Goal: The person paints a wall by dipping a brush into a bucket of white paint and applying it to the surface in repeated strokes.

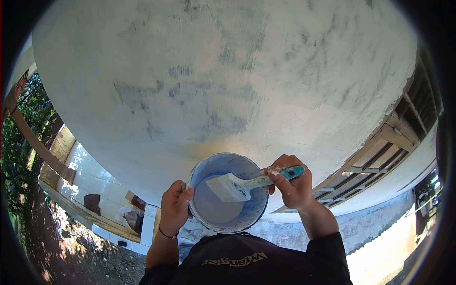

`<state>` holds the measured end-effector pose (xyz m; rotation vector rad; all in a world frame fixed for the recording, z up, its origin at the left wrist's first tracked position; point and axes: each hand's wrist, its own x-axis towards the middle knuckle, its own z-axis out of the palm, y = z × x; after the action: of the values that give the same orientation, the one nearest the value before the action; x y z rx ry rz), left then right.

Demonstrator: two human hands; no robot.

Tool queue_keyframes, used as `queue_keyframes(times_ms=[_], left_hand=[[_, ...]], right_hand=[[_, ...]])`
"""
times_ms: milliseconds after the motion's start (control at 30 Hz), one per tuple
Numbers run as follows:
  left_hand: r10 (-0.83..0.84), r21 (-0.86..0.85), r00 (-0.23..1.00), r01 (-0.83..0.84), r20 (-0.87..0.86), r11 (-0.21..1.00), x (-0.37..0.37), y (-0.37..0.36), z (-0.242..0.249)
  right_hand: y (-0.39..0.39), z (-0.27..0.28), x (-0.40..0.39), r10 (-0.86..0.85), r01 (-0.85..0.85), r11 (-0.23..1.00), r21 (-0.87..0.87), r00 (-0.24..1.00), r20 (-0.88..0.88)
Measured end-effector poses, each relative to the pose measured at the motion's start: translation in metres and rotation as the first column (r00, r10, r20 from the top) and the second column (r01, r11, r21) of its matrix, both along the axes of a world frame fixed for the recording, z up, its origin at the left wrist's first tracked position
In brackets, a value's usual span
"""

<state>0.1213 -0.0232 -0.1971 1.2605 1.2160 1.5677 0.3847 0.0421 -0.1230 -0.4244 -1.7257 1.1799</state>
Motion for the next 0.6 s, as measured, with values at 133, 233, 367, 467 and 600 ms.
queue_keyframes(times_ms=[133, 233, 367, 467, 600], left_hand=[[-0.065, -0.075, 0.991, 0.074, 0.119, 0.994, -0.012, -0.002, 0.028], [-0.137, -0.121, 0.964, 0.168, 0.227, 0.978, -0.026, 0.003, 0.053], [-0.179, 0.003, 0.934, 0.187, 0.310, 0.982, -0.042, 0.011, 0.098], [-0.236, 0.069, 0.926, 0.225, 0.296, 0.972, -0.048, 0.008, 0.149], [-0.249, 0.093, 0.935, 0.232, 0.254, 0.968, -0.064, 0.014, 0.157]], right_hand=[[-0.002, 0.015, -0.009, -0.110, 0.140, 0.979, 0.146, 0.975, -0.192], [0.007, 0.048, -0.006, -0.106, 0.050, 0.990, -0.130, 0.875, -0.473], [0.016, 0.110, -0.014, -0.125, 0.077, 0.992, -0.104, 0.779, -0.614], [0.019, 0.136, -0.019, -0.062, -0.050, 0.991, -0.128, 0.667, -0.743], [0.014, 0.133, -0.028, 0.070, 0.000, 0.994, 0.110, 0.775, -0.628]])
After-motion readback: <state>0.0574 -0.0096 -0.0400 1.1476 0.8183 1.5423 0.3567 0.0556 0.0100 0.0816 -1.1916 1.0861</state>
